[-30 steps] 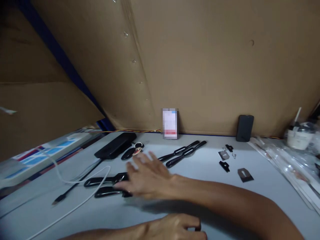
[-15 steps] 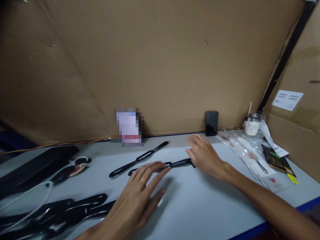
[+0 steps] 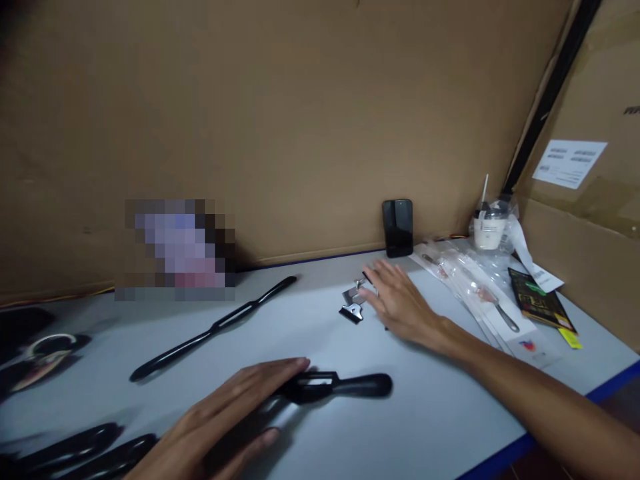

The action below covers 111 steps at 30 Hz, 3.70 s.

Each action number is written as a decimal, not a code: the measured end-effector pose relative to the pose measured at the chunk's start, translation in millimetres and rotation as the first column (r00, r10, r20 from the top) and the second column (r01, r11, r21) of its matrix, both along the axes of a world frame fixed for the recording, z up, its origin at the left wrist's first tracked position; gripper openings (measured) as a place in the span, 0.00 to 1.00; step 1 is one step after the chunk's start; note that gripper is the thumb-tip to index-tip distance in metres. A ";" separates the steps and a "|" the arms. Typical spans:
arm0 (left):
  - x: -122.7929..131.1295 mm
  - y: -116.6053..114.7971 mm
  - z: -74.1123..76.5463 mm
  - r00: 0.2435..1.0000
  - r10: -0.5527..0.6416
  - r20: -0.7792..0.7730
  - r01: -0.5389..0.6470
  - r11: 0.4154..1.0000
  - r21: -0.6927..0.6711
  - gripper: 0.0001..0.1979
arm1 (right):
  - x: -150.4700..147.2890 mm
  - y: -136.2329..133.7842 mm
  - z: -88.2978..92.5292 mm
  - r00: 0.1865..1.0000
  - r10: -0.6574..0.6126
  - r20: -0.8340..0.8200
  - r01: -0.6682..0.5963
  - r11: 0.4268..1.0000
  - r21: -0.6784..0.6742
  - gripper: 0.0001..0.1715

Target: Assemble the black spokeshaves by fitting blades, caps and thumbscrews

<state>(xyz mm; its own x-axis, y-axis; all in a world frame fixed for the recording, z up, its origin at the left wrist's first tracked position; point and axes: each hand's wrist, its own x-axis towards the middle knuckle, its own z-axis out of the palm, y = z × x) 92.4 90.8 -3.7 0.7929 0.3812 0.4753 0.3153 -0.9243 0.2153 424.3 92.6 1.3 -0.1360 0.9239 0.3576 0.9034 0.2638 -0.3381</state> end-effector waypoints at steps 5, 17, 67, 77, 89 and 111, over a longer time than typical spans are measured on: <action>-0.5 -1.9 3.2 0.995 -0.096 0.035 0.097 0.994 -0.042 0.20 | 20.7 14.5 6.2 0.992 -0.125 -0.023 0.127 0.986 0.106 0.19; 11.9 -11.1 19.0 0.965 -0.260 -0.028 0.258 0.964 -0.069 0.11 | 0.0 9.5 5.3 0.999 -0.008 0.050 0.002 0.992 0.127 0.12; 11.3 -1.5 1.5 1.000 -0.002 -0.013 -0.002 0.954 -0.299 0.08 | 24.8 -25.8 54.6 0.998 -0.052 0.039 0.063 0.914 -0.400 0.15; 12.6 -5.9 2.8 1.000 -0.007 0.016 0.014 0.900 -0.436 0.09 | 13.0 -22.5 55.5 0.993 -0.020 -0.116 -0.030 0.907 -0.420 0.05; 13.8 -9.0 6.3 1.000 -0.028 -0.008 0.024 0.942 -0.333 0.09 | -58.8 -36.3 26.2 0.629 -0.164 -0.760 -0.273 0.869 -0.413 0.14; 14.9 -7.4 7.4 0.998 -0.043 -0.042 0.027 0.947 -0.321 0.10 | -47.2 -40.9 46.9 0.512 -0.163 -0.843 -0.359 0.851 -0.383 0.17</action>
<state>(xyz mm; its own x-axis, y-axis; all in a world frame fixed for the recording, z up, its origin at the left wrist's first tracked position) 107.3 83.3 3.7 0.8270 0.4789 0.2945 0.3012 -0.8198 0.4871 377.1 51.7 48.2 -0.1227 0.9870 -0.1041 0.1038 -0.0915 -0.9904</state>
